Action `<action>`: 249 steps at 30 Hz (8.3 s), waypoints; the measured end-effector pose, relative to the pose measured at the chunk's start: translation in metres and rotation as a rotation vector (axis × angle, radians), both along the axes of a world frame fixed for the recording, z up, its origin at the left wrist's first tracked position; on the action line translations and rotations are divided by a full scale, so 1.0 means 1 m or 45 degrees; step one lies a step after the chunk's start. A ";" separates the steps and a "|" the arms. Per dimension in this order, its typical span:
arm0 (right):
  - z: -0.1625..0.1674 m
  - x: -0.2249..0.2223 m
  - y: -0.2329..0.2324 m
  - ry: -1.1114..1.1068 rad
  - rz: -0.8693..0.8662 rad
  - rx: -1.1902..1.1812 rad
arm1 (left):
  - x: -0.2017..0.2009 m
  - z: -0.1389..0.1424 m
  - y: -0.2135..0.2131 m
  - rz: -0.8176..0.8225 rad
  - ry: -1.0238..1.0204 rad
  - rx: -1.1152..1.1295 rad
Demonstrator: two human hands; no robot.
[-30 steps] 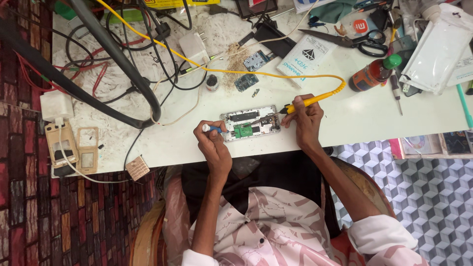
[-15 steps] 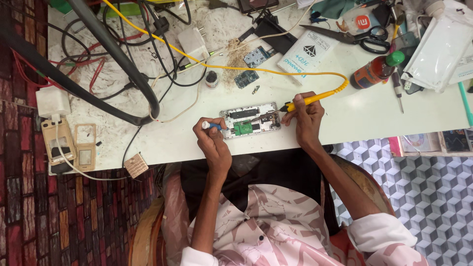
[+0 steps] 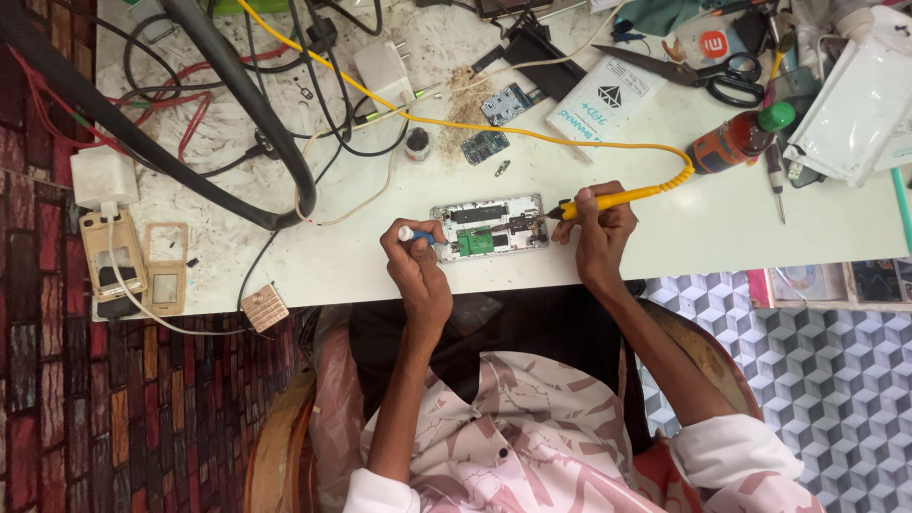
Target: The person uses a soldering iron and a small tool to work on a disassembled electronic device on a cluttered workbench. They repeatedly apply the soldering iron to various points on the circuit board while holding the device steady.
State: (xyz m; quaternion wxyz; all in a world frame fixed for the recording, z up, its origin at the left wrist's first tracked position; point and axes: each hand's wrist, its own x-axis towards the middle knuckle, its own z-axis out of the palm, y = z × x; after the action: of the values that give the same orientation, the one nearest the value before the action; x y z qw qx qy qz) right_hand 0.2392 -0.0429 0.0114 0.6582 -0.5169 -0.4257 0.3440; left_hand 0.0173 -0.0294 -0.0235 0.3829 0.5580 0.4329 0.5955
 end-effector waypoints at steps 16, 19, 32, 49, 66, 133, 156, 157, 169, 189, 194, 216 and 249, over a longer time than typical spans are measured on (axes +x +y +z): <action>0.000 0.004 0.006 0.181 0.028 -0.030 | 0.000 -0.001 0.000 -0.005 -0.008 -0.014; 0.002 0.004 0.007 0.144 0.050 -0.055 | 0.000 0.001 0.001 -0.002 -0.003 -0.019; -0.002 0.007 0.005 0.164 0.057 -0.057 | 0.003 0.001 -0.004 0.004 -0.072 -0.029; 0.007 0.005 0.006 0.139 0.019 -0.046 | 0.004 0.007 0.001 -0.014 -0.049 -0.031; -0.001 0.004 0.002 0.068 -0.015 -0.031 | 0.001 0.000 0.001 -0.016 -0.021 -0.057; 0.001 0.003 0.008 0.162 -0.027 -0.002 | 0.002 -0.001 0.002 0.005 -0.006 -0.036; 0.006 -0.001 0.010 0.129 -0.017 -0.058 | 0.002 0.001 0.004 -0.001 -0.046 -0.091; 0.005 -0.001 0.011 0.130 -0.034 -0.048 | 0.002 0.001 0.005 0.012 -0.045 -0.103; 0.006 0.005 0.019 0.197 -0.076 -0.124 | 0.004 0.009 0.011 0.047 -0.047 -0.107; 0.008 0.014 0.021 0.455 -0.106 -0.232 | -0.005 0.011 0.012 -0.040 0.119 -0.098; 0.007 0.013 0.022 0.467 -0.142 -0.186 | -0.031 0.016 0.018 -0.092 0.072 -0.109; 0.018 0.009 0.026 0.348 -0.028 -0.213 | -0.037 0.012 0.015 -0.024 -0.005 0.000; 0.001 0.010 0.018 0.409 -0.098 -0.166 | -0.029 0.014 0.011 -0.264 0.260 0.527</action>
State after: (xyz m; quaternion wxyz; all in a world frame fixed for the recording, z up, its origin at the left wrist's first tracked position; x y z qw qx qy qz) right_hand 0.2491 -0.0245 0.0126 0.6956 -0.5127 -0.2717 0.4236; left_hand -0.0116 -0.0183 -0.0096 0.2740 0.7232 0.2784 0.5696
